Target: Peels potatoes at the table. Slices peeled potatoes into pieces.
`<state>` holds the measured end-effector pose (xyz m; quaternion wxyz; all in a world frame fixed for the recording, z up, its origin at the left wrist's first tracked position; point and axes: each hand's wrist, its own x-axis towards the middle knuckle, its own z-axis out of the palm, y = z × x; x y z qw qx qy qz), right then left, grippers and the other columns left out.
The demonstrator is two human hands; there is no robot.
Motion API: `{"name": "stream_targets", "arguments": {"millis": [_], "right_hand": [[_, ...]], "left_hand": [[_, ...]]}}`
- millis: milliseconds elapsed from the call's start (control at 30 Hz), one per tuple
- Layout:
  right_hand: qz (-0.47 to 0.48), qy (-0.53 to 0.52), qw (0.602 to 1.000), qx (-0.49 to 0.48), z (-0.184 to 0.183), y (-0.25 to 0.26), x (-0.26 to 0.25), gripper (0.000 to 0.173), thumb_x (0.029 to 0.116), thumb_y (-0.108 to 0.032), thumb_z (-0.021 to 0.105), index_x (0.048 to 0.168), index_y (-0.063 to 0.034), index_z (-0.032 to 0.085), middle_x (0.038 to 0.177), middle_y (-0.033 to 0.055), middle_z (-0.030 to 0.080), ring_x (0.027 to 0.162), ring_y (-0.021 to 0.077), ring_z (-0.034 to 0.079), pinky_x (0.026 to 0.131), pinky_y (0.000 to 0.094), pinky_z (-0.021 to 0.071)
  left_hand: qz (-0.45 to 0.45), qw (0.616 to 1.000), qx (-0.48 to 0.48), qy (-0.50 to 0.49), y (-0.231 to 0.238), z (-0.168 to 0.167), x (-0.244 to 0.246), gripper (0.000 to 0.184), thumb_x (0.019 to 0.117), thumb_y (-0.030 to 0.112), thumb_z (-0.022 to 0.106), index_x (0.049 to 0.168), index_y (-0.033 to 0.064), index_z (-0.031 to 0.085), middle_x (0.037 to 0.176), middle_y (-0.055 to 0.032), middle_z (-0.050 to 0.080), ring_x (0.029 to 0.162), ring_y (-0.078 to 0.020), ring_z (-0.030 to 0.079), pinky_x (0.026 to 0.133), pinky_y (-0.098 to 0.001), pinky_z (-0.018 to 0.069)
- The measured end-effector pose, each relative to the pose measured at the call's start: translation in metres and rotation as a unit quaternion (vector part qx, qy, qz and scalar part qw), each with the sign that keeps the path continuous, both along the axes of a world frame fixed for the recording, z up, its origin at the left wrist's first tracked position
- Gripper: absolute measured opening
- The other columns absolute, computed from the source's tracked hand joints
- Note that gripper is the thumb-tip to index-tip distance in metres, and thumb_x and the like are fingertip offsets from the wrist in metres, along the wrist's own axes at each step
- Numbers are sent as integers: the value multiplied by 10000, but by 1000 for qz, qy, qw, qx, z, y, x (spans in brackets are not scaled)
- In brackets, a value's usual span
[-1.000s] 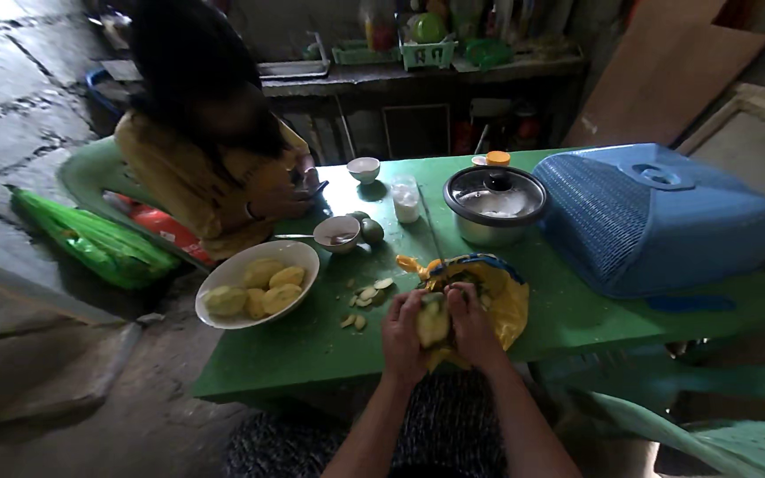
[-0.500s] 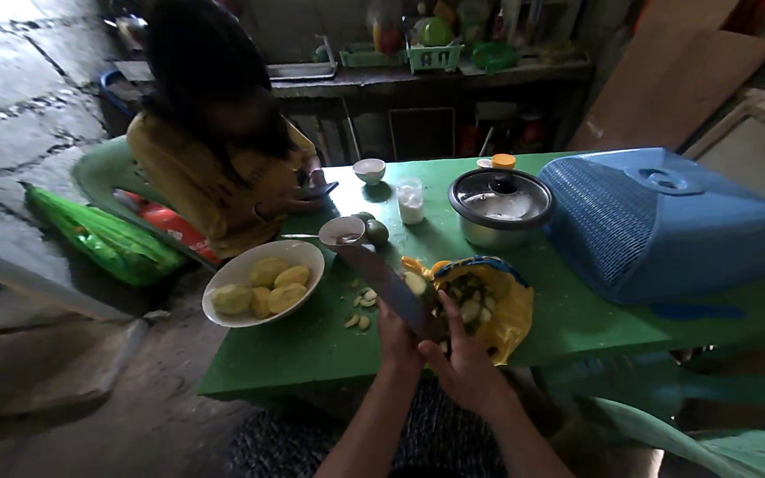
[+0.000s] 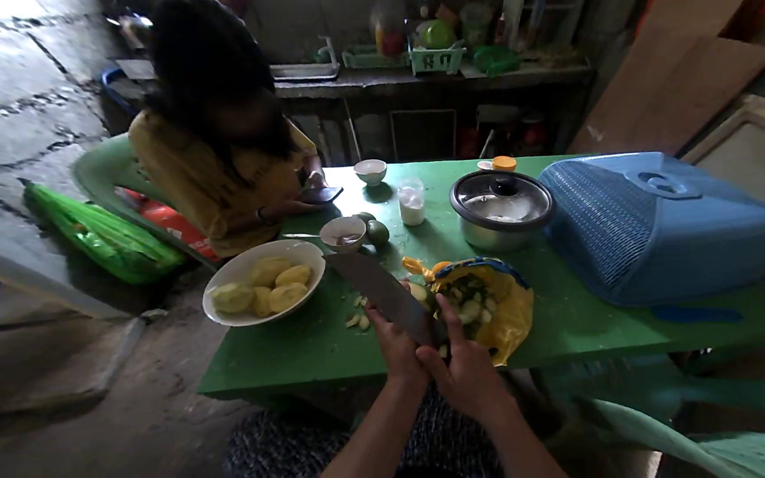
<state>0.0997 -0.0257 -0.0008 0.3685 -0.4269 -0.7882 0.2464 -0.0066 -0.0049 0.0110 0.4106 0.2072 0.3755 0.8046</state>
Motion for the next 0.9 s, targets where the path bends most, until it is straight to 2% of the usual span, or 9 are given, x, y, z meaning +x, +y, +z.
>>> {"name": "stream_targets", "arguments": {"millis": [133, 200, 333, 467, 567, 633, 767, 833, 900], "right_hand": [[-21, -4, 1000, 17, 0, -2, -1, 897, 997, -704, 355, 1594, -36, 304, 697, 51, 671, 546, 218, 629, 495, 462, 542], [-31, 3, 999, 23, 0, -1, -1, 851, 1011, -668, 372, 1580, -37, 337, 715, 51, 678, 546, 214, 629, 494, 458, 542], [-20, 21, 1000, -11, -1, 0, 1, 819, 1014, -646, 403, 1573, -51, 341, 734, 50, 685, 564, 220, 633, 510, 482, 545], [-26, 55, 998, -25, 1, 2, 0, 765, 1018, -593, 450, 1519, -19, 387, 781, 82, 698, 622, 239, 671, 553, 490, 566], [-14, 96, 995, -29, -1, 11, 2, 748, 1023, -589, 448, 1459, 17, 407, 817, 82, 692, 656, 198, 672, 570, 445, 577], [5, 101, 994, -48, 2, 13, 6, 790, 1006, -627, 445, 1490, -5, 390, 851, 88, 701, 678, 200, 675, 592, 459, 579], [39, 67, 995, -61, 7, 13, 11, 850, 1002, -666, 404, 1565, -35, 315, 825, 91, 695, 656, 219, 660, 595, 480, 572], [44, 56, 996, -48, 6, 12, 12, 856, 1003, -655, 418, 1564, -18, 303, 768, 74, 677, 609, 209, 640, 563, 473, 565], [40, 49, 998, -29, 2, 10, 11, 899, 990, -686, 411, 1562, -2, 300, 741, 62, 668, 586, 203, 633, 540, 472, 564]], "left_hand": [[-4, 1000, 7, -5, -5, 3, 2, 539, 1029, 27, 442, 1497, 67, 177, 1235, -99, 578, 1044, -105, 647, 860, -290, 575], [4, 1000, 2, -11, -7, 6, 6, 531, 1017, 8, 440, 1475, 85, 185, 1158, -84, 598, 971, -106, 671, 814, -308, 597], [1, 999, 30, -17, -7, 3, 7, 522, 1011, 19, 460, 1445, 108, 184, 1115, -62, 614, 932, -118, 686, 787, -324, 610], [0, 995, 83, 63, -9, -9, 9, 505, 1020, 166, 535, 1401, 82, 214, 1091, -12, 602, 927, -76, 674, 807, -299, 607], [-15, 993, 112, 40, -8, -10, 14, 551, 965, 214, 653, 1348, 118, 270, 953, 8, 662, 831, -103, 702, 747, -319, 624], [-48, 993, 111, 9, -6, -8, 10, 591, 955, 241, 666, 1366, 131, 257, 982, -4, 675, 856, -120, 709, 749, -327, 625], [-87, 991, 102, -22, -2, -6, 2, 478, 1022, 285, 541, 1385, 125, 273, 1025, -30, 673, 882, -127, 703, 764, -329, 615], [-86, 991, 99, -42, 1, -8, 0, 271, 1084, 223, 383, 1334, 126, 339, 980, -6, 672, 866, -100, 695, 768, -311, 612], [-89, 990, 97, -52, 0, -10, -1, 253, 1089, 164, 327, 1329, 101, 379, 984, -5, 683, 880, -94, 698, 781, -306, 613]]}}
